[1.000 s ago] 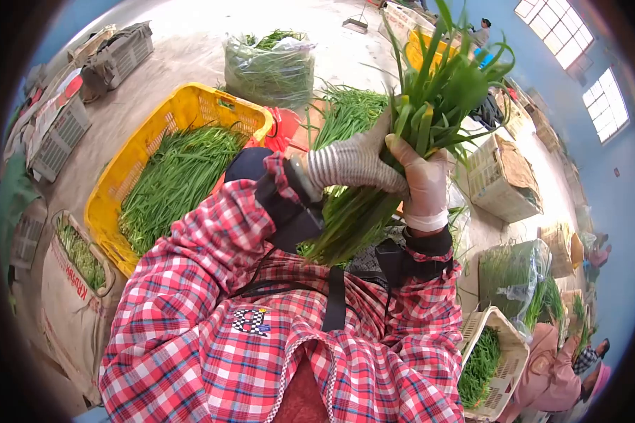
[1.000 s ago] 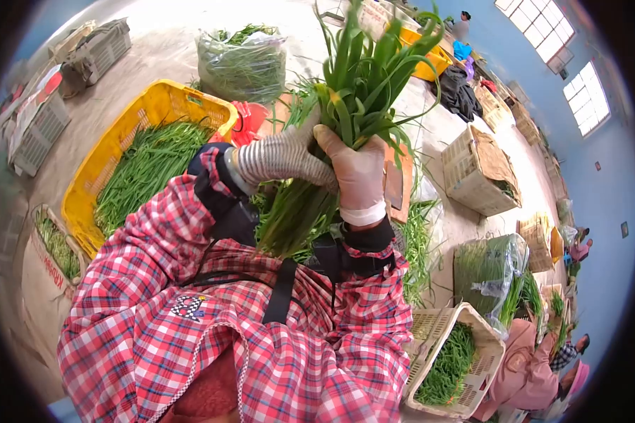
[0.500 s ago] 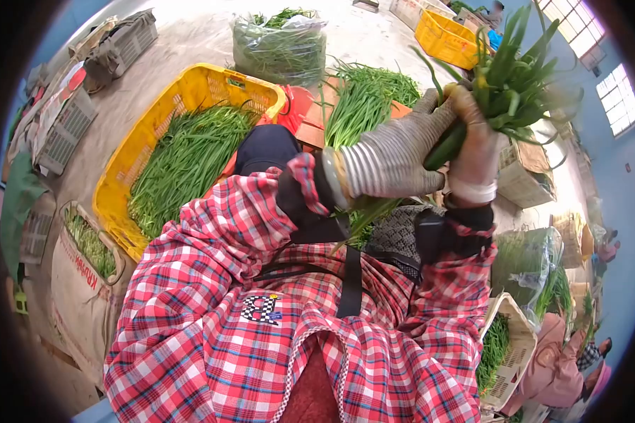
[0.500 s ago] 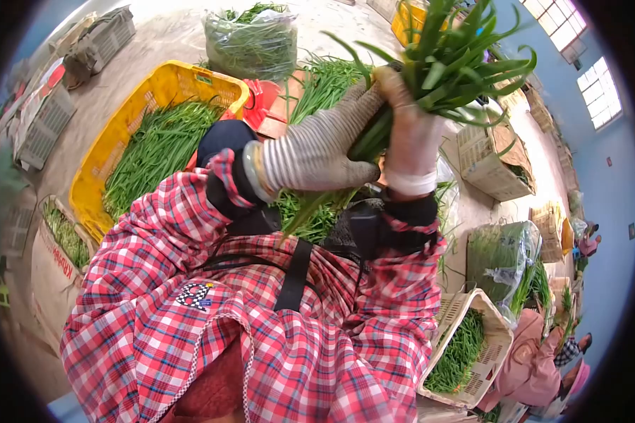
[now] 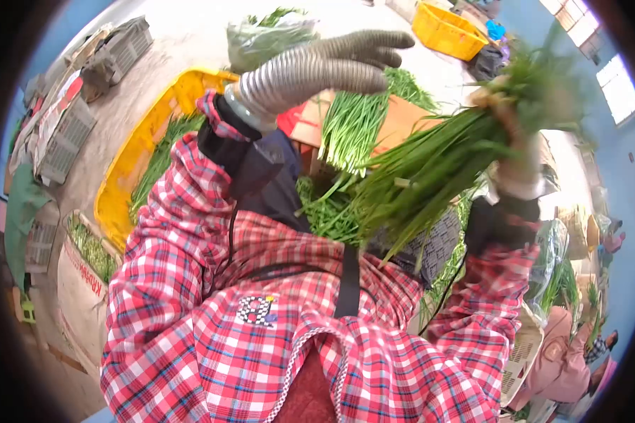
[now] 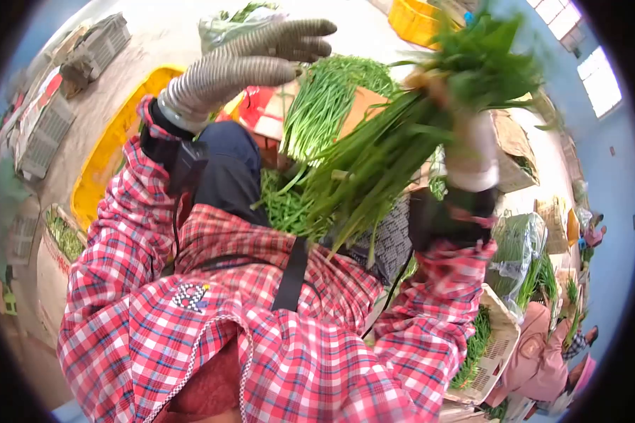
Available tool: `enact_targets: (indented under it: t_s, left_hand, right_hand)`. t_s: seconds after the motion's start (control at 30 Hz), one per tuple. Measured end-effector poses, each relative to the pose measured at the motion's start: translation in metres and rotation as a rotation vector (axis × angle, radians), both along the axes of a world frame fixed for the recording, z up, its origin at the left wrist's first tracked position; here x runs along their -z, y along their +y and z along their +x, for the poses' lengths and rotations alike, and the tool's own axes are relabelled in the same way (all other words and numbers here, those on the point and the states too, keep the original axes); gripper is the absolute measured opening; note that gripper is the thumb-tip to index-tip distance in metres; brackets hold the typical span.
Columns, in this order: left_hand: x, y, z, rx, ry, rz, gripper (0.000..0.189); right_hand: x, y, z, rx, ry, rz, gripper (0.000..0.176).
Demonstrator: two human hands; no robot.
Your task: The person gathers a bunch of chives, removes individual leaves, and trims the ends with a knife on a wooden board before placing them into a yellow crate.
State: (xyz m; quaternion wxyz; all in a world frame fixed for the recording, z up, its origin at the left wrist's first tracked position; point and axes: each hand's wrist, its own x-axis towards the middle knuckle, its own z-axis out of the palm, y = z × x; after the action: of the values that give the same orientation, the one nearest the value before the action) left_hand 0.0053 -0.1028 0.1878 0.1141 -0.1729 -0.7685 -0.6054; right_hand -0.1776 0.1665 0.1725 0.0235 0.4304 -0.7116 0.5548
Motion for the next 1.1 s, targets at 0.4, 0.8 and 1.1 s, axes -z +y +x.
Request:
enact_targets:
  t_s: [0.4,0.8,1.1]
  left_hand:
    - [0.021,-0.019,-0.136,0.693,0.166,0.324,0.088]
    - [-0.002,0.027,-0.022,0.186,-0.129,0.541,0.05]
    - [-0.005,-0.081,0.018,0.11,0.182,0.637,0.043]
  right_hand:
    - [-0.056,-0.046,0.07,-0.527,-0.413,-0.163,0.037]
    - [-0.086,-0.083,0.071,-0.216,0.346,0.153,0.042]
    - [0.042,-0.094,0.067,-0.293,0.319,0.064,0.08]
